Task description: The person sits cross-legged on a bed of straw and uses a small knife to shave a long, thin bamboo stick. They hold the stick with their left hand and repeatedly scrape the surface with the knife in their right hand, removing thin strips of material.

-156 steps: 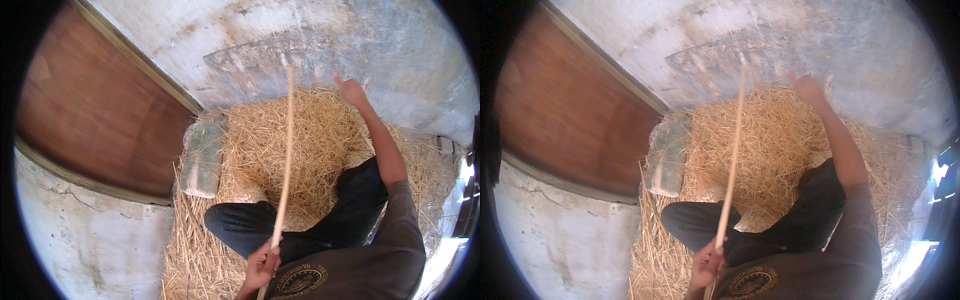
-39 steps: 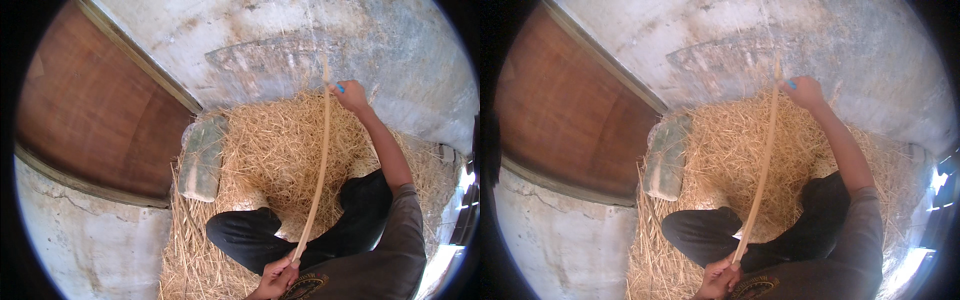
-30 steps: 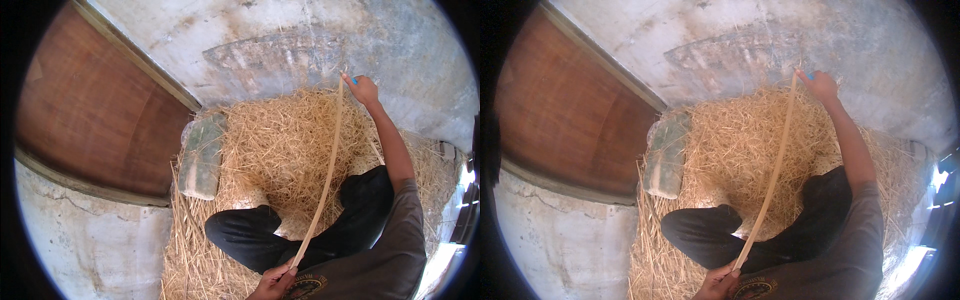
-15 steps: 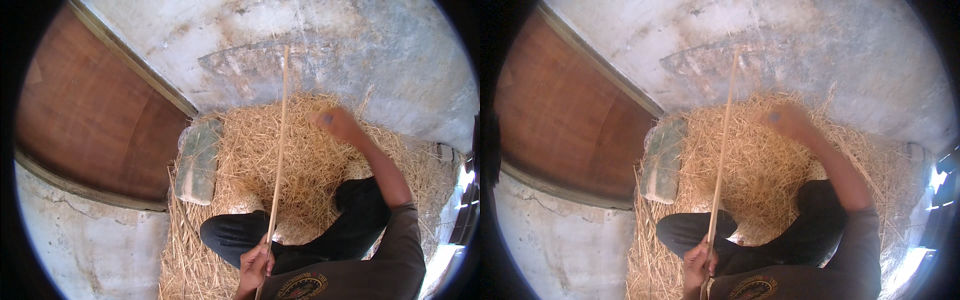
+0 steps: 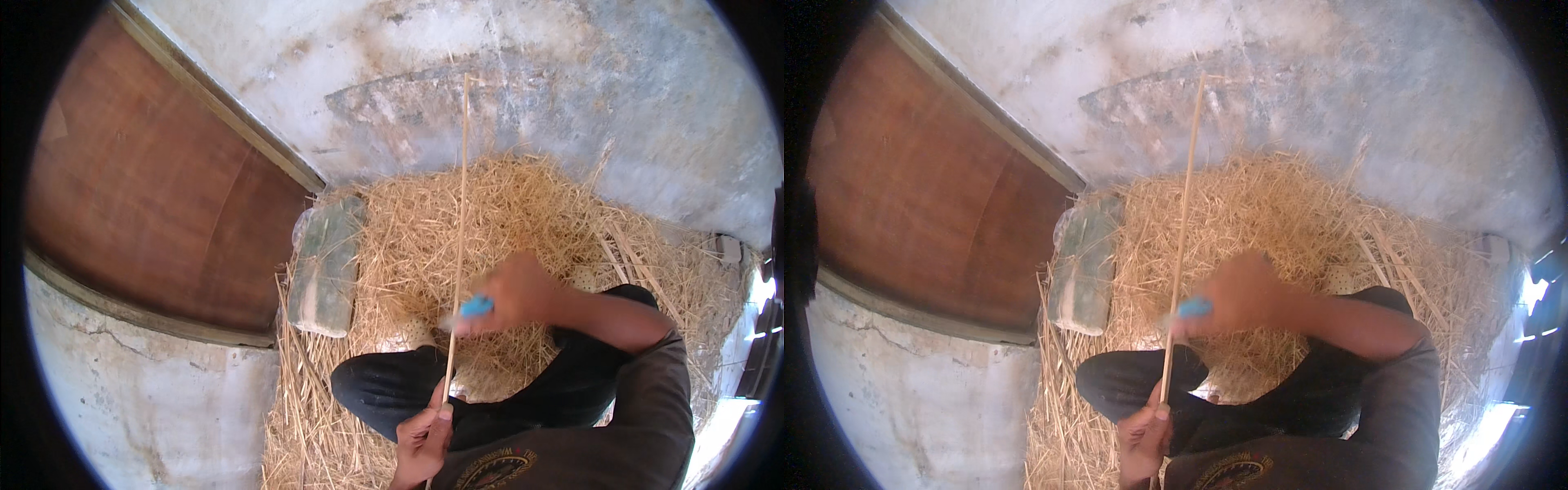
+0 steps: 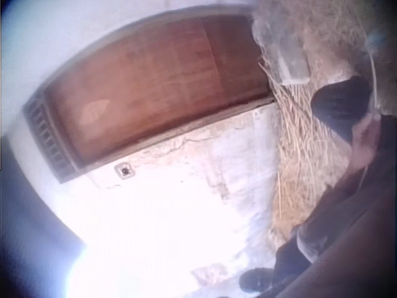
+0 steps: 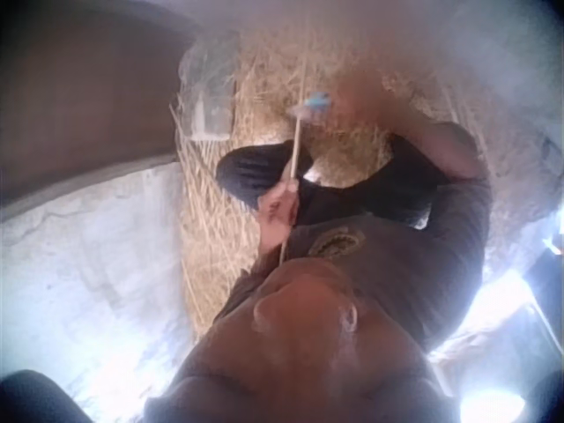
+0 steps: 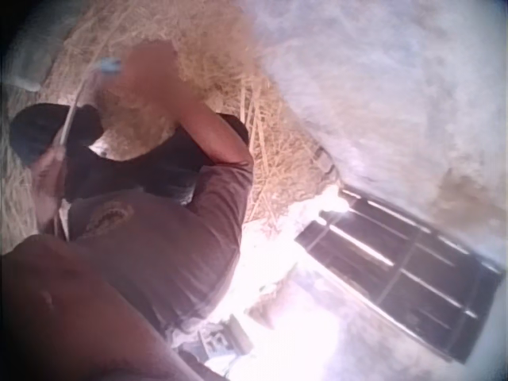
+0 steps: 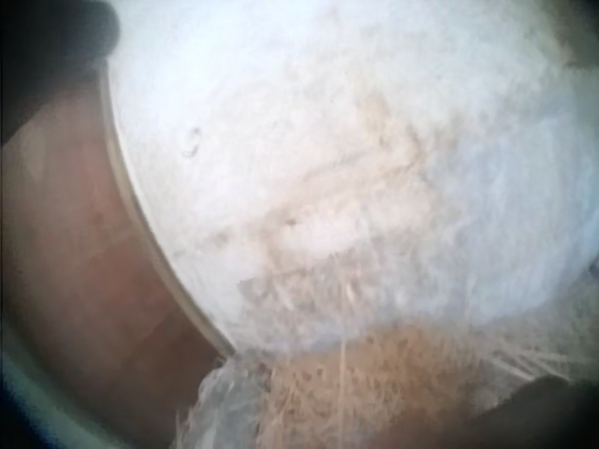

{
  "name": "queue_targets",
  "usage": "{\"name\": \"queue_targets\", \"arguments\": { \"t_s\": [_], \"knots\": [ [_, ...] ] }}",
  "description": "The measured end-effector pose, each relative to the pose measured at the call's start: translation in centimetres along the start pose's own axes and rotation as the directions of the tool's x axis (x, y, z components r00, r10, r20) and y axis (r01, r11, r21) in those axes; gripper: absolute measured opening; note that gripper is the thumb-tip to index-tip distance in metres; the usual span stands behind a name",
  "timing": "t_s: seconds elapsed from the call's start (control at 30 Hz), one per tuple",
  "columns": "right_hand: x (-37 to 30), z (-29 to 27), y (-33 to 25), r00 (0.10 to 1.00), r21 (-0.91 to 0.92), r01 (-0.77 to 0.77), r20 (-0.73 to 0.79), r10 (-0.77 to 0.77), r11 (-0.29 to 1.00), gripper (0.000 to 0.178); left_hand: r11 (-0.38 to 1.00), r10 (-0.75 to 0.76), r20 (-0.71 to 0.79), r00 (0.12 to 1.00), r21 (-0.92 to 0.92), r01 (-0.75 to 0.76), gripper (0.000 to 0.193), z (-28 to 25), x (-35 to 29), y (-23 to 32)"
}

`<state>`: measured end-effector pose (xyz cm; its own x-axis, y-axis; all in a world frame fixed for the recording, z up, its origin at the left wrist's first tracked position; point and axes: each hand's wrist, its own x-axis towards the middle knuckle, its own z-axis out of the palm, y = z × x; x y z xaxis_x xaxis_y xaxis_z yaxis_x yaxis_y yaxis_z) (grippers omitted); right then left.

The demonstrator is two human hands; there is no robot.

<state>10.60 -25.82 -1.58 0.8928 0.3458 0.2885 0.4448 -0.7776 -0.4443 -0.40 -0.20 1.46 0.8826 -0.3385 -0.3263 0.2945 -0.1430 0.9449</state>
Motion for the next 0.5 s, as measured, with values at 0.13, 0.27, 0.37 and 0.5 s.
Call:
{"name": "queue_targets", "arguments": {
  "t_s": [0.13,0.27,0.37,0.5],
  "knots": [
    [1.5,-0.1,4.9,0.964,-0.107,-0.264,-0.066,0.259,0.958,0.072,0.991,-0.053,-0.053,0.997,0.12,0.06,0.042,0.4,-0.8,0.1],
    [0.6,1.1,0.2,0.983,-0.01,-0.095,0.156,0.095,0.995,0.081,0.935,0.222,-0.062,0.973,0.298,-0.194,0.038,-0.7,0.2,-1.5],
    [1.5,-0.1,2.5,0.959,-0.011,-0.249,0.14,0.248,0.969,0.087,0.839,0.253,0.006,0.967,0.496,-0.223,0.037,-1.0,0.2,-1.1],
    [0.1,2.4,1.3,0.983,-0.024,-0.118,0.14,0.12,0.993,0.071,0.731,0.226,-0.021,0.974,0.664,-0.156,0.04,-0.8,0.0,-0.5]
  ]
}}
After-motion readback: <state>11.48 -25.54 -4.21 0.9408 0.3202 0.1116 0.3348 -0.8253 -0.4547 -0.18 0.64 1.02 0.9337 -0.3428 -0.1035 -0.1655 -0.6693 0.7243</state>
